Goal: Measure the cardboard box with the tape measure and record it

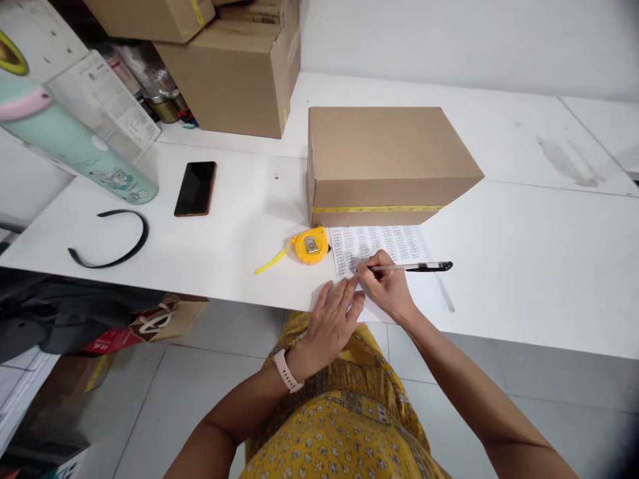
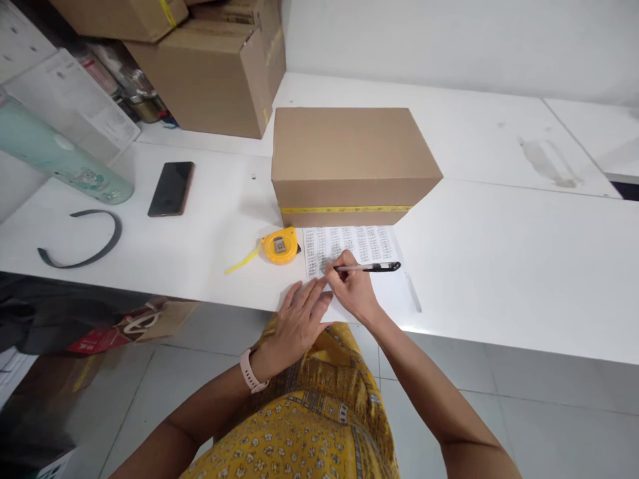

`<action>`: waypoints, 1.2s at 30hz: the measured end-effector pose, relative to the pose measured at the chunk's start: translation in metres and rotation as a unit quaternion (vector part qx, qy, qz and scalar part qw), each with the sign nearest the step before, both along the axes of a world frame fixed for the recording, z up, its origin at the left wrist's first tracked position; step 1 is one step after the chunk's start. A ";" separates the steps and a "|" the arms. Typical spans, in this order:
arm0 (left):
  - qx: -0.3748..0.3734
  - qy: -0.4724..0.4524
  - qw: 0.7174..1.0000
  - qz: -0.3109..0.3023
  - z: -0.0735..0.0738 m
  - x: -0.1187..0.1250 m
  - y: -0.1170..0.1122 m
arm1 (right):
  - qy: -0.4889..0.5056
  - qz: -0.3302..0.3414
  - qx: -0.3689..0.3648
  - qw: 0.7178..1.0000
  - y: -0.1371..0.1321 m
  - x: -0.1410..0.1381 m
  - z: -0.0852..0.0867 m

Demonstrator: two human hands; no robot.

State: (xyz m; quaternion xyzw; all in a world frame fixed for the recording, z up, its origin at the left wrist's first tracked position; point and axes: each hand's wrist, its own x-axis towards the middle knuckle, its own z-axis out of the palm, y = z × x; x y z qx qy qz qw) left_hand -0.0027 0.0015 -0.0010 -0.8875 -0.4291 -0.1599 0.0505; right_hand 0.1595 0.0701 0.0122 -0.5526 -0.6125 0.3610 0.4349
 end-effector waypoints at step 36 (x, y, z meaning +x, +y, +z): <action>-0.004 -0.004 1.000 0.000 0.001 -0.002 0.001 | 0.006 -0.014 0.005 1.000 0.002 -0.001 0.002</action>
